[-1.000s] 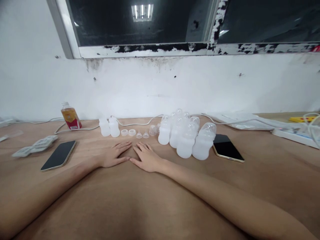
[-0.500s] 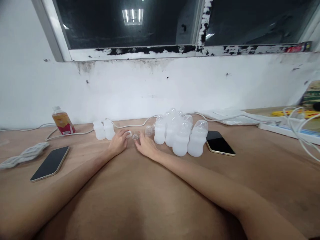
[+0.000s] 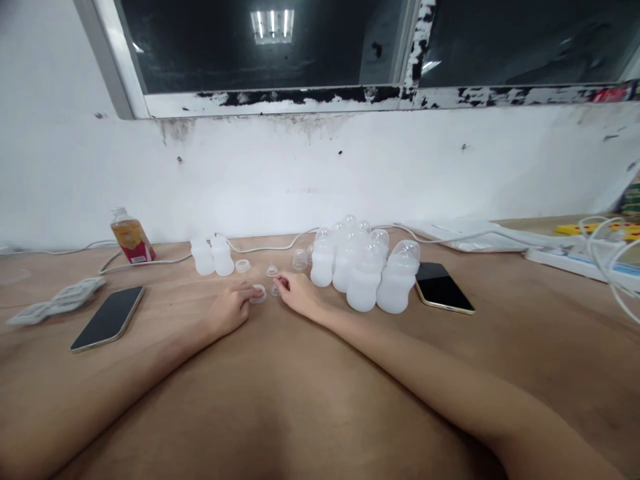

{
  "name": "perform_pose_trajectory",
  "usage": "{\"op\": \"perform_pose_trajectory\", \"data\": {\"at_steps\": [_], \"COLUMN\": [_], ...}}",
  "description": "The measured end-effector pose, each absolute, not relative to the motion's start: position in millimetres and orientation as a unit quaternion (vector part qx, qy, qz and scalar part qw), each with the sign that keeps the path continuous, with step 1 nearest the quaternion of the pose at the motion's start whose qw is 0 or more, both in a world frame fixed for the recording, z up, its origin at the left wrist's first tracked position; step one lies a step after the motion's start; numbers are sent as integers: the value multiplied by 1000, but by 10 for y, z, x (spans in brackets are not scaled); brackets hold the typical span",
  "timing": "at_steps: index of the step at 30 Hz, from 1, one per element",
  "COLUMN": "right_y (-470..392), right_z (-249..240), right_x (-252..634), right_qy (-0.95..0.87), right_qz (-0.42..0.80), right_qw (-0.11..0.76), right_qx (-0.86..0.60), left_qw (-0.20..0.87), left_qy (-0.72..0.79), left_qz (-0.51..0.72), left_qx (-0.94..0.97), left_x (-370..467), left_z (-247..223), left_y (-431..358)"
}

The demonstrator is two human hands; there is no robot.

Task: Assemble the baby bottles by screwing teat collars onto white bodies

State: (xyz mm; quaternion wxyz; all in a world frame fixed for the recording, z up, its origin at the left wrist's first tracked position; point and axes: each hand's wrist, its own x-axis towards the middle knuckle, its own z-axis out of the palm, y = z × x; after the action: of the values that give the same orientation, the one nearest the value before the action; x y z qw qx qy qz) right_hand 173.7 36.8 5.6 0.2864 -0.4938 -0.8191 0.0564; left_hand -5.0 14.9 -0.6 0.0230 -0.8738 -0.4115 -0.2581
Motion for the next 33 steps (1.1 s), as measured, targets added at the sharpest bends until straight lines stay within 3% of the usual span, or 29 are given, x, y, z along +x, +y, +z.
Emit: {"op": "perform_pose_trajectory", "data": {"at_steps": [3,11,18,21,26,33], "right_y": [127,17,30,35,52,233], "right_z": [52,67,57,46,44,-8], "right_x": [1750,1694,1714,1715,1734,1814], "right_qy": [-858,-842,-848,-851,-853,-773], "right_qz": [44,-69,-71,-72,-26,143], "right_qw": [243,140,131,135,197,397], "right_qx": [-450,-516,-509,-503,-484,-474], "left_qw": [10,4,-155,-133,-135,-370], "left_qy": [-392,-439,-510,-492,-463,-420], "left_qz": [-260,-276,-284,-286,-321,-489], "left_qx": [-883,-855,-797,-811,-815,-669], "left_x": [-94,-105,-130,-134,-135,-157], "left_z": [0,-56,-18,-23,-60,-31], "left_y": [-32,29,94,94,109,156]}}
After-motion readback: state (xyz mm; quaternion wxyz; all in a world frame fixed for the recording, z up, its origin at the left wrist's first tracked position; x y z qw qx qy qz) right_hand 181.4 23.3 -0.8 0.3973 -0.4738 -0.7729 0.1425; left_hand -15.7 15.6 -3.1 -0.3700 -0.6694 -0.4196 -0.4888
